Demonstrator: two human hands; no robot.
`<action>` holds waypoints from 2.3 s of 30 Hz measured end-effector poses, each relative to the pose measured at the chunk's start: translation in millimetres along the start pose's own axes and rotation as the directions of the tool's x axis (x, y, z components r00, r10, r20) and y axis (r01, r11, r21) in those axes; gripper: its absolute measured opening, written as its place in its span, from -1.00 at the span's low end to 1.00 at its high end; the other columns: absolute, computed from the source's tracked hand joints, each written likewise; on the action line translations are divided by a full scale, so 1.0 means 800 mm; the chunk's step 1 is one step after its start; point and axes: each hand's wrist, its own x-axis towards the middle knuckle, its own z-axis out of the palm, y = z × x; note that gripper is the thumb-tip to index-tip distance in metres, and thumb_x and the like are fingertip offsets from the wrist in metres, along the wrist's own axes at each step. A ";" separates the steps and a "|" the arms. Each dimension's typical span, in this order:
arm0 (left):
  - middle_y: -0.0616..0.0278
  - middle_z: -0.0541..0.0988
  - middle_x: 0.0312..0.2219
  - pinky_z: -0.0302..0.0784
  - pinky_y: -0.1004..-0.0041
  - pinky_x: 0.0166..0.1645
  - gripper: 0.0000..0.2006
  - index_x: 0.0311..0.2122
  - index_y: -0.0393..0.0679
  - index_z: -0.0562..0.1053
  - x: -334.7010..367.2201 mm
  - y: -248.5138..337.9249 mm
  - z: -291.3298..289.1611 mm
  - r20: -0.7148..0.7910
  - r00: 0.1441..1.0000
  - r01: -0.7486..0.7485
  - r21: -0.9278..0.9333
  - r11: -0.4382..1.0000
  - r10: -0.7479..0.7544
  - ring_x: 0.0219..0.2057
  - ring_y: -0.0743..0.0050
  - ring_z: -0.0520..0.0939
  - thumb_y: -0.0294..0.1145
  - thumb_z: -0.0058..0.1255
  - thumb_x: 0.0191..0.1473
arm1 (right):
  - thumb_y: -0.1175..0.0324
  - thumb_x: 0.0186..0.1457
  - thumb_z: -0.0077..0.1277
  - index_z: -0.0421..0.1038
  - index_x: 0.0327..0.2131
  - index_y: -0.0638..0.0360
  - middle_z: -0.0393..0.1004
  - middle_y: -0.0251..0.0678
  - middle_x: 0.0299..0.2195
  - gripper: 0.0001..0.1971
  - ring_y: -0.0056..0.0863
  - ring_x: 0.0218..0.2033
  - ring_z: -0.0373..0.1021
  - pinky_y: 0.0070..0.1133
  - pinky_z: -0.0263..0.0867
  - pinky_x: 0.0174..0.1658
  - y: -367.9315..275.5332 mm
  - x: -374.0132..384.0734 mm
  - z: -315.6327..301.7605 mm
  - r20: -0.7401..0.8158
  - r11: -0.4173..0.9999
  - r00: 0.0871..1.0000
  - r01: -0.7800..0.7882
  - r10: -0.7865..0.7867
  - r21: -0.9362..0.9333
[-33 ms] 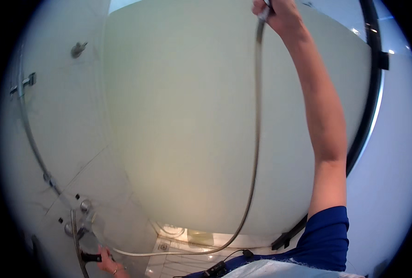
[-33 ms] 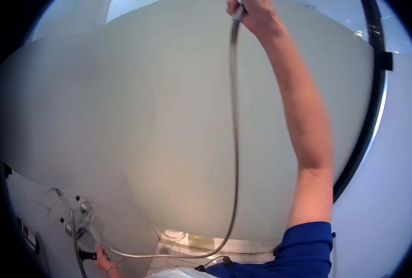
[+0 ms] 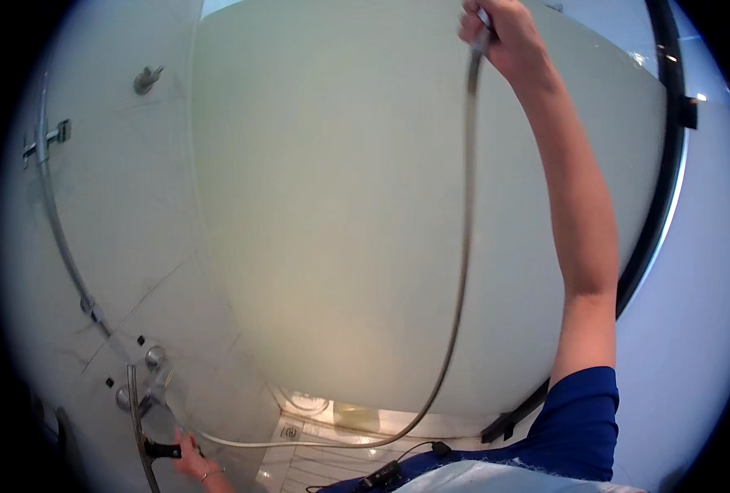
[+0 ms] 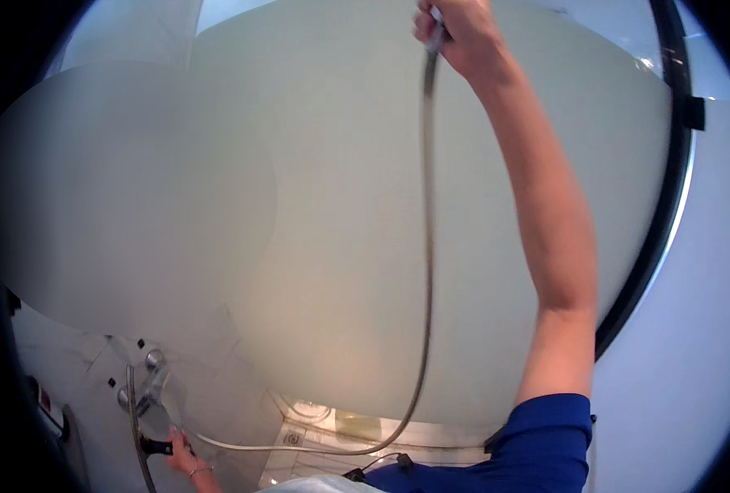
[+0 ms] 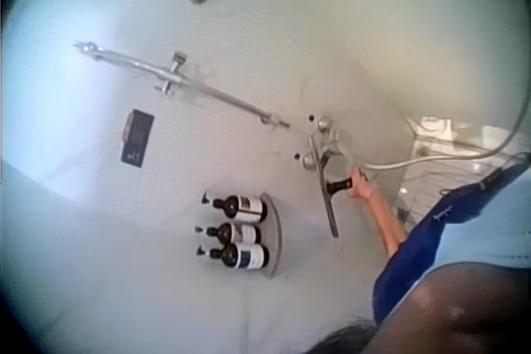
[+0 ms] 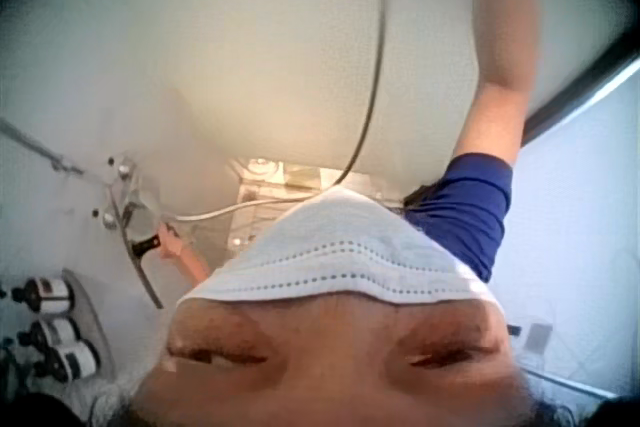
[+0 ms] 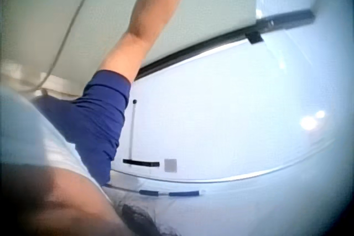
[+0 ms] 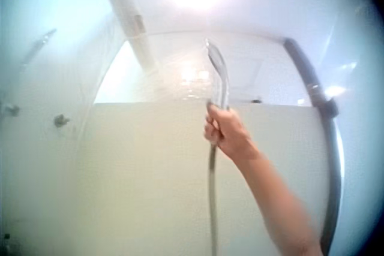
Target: The person cleans a shower stall using a squeegee to wipe the glass door and walls, followed by a mop to clean the floor. They then use a handheld shower head to rinse the surfaces and the shower head itself.
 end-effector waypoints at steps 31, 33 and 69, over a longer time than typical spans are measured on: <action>0.23 0.50 -0.41 0.37 0.58 -0.31 -0.52 -0.07 -0.25 0.26 -0.182 -0.093 -0.037 0.249 0.870 0.430 0.043 0.902 -0.426 -0.38 0.56 0.47 -0.63 0.07 -0.20 | 0.35 0.11 -0.22 0.10 -0.58 0.11 -0.11 -0.50 -0.66 -0.78 -0.66 -0.66 -0.16 -0.65 -0.18 -0.57 0.123 -0.513 -0.220 -0.509 0.859 0.701 -0.328 0.500 0.392; 0.19 0.50 -0.37 0.37 0.58 -0.30 -0.55 -0.10 -0.26 0.28 -0.183 -0.092 -0.036 0.254 0.867 0.430 0.053 0.901 -0.429 -0.36 0.56 0.48 -0.64 0.05 -0.19 | 0.34 0.09 -0.18 0.10 -0.58 0.11 -0.11 -0.51 -0.65 -0.78 -0.67 -0.66 -0.16 -0.66 -0.18 -0.56 0.174 -0.513 -0.197 -0.285 0.779 0.802 -0.318 0.525 0.540; 0.01 0.34 -0.07 0.32 0.50 -0.17 -0.88 -0.42 -0.23 0.44 -0.284 -0.280 0.013 0.561 -0.520 0.156 0.804 0.574 -0.644 -0.06 0.35 0.36 -0.63 -0.01 -0.18 | 0.12 0.06 -0.15 0.10 -0.62 0.08 0.05 -0.47 -0.73 -0.67 -0.64 -0.70 0.03 -0.66 0.01 -0.61 0.041 -0.679 -0.089 -0.894 0.872 0.212 -0.394 0.395 0.292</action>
